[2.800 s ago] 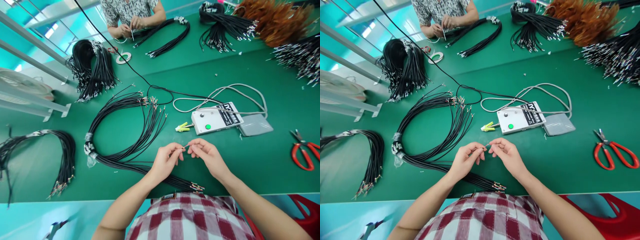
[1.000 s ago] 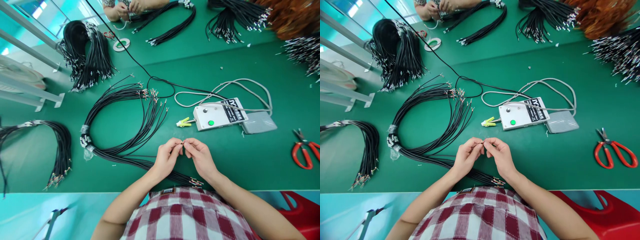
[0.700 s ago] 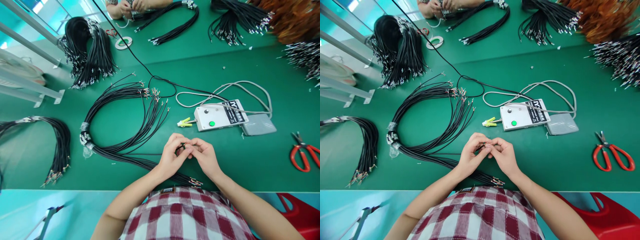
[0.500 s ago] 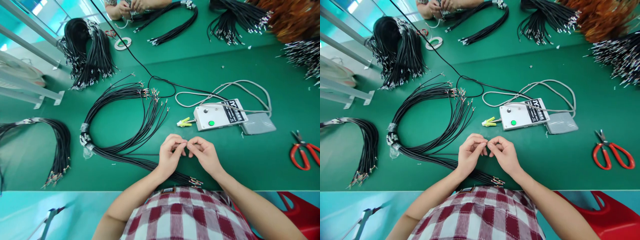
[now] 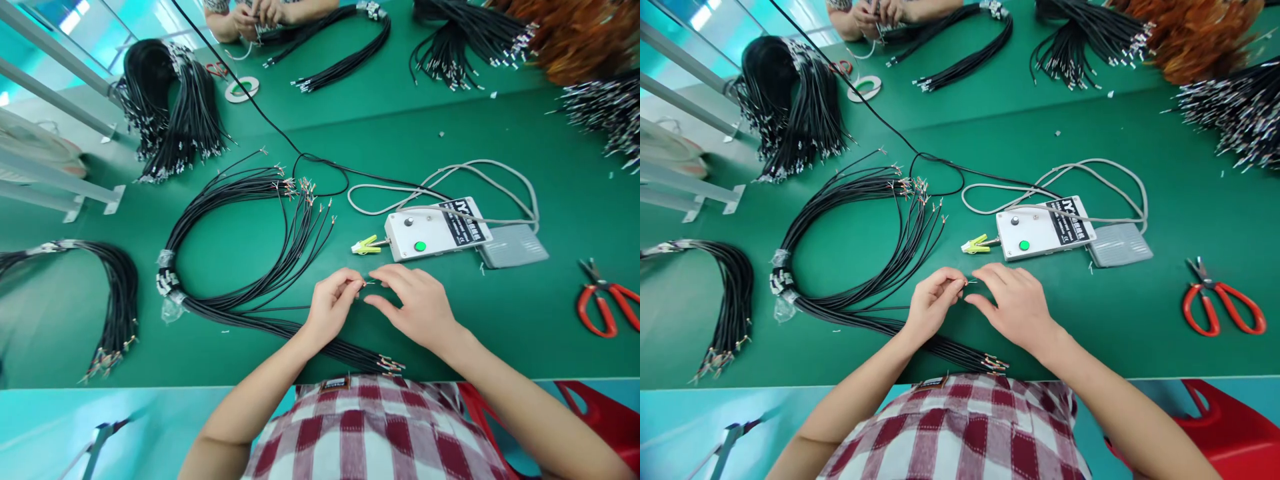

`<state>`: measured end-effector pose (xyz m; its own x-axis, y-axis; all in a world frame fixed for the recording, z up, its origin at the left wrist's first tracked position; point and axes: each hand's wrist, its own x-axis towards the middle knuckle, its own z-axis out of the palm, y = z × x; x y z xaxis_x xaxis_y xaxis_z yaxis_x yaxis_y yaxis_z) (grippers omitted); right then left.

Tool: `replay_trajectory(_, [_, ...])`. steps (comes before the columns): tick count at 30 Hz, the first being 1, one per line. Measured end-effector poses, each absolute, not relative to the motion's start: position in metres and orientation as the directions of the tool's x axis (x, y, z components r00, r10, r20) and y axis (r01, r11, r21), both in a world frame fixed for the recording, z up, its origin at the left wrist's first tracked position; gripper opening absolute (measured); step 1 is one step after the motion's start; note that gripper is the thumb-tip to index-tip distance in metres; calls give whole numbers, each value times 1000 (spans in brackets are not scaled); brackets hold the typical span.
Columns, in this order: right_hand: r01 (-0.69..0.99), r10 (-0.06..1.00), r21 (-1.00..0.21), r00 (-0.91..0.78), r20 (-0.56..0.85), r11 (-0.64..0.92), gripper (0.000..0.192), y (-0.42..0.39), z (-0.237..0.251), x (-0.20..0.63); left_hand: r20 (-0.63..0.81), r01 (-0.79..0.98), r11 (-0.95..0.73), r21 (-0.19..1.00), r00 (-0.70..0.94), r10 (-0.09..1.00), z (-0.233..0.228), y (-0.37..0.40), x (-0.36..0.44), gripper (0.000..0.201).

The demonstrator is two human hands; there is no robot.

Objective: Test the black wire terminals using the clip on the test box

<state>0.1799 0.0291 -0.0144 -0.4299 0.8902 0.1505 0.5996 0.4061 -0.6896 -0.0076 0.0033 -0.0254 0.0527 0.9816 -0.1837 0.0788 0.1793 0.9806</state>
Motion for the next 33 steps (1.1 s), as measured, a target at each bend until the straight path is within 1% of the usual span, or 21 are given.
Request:
replay_trajectory(2, [605,883,-679,-446,143,416,27,32,-14,174,-195,54,192,980,66,979,-24,5,-9,27])
replay_trajectory(4, [572,905,-741,-410,112,351,23,34,-14,170,-212,24,210,977,75,975,-23,5,-10,27])
replay_trajectory(6, [467,932,-859,-360,31,209,17,34,-14,167,-217,-10,218,976,77,973,-24,5,-11,26])
replay_trajectory(8, [290,939,-957,-334,-80,21,16,32,-15,166,-207,-39,210,977,77,975,-26,4,-11,24])
replay_trajectory(9, [195,936,-978,-327,-130,-68,18,31,-16,164,-197,-49,202,978,79,977,-26,4,-11,23])
replay_trajectory(12, [-9,916,-965,-318,-244,-261,22,27,-19,160,-155,-35,159,987,104,982,-25,1,-11,20])
replay_trajectory(14, [-95,898,-934,-324,-299,-345,23,25,-22,156,-105,35,101,994,141,984,-21,0,-9,22])
replay_trajectory(17, [-193,872,-880,-337,-355,-433,25,23,-25,153,21,141,-47,989,183,983,-17,1,-5,26])
replay_trajectory(18, [-211,867,-869,-338,-365,-448,26,22,-26,153,60,149,-87,985,172,983,-17,2,-4,23])
replay_trajectory(20, [-216,866,-866,-339,-366,-451,26,20,-27,155,97,118,-111,987,117,988,-19,3,-1,15])
replay_trajectory(24, [-182,888,-900,-323,-327,-397,25,19,-26,159,63,-27,-62,998,27,998,-25,2,5,9])
replay_trajectory(26, [-138,904,-924,-300,-303,-356,26,19,-25,161,54,-20,-54,998,-29,998,-27,-1,8,9])
replay_trajectory(27, [-106,912,-937,-291,-290,-332,26,19,-25,162,70,38,-68,997,-55,996,-28,-3,9,9])
replay_trajectory(29, [-37,925,-959,-279,-259,-280,23,19,-27,164,171,249,-153,956,-51,984,-29,-6,10,8])
replay_trajectory(31, [32,936,-974,-273,-224,-224,20,18,-29,167,305,472,-292,832,50,951,-33,-8,8,11])
replay_trajectory(33, [90,946,-982,-264,-187,-169,18,17,-31,170,395,607,-408,682,164,904,-36,-9,6,15])
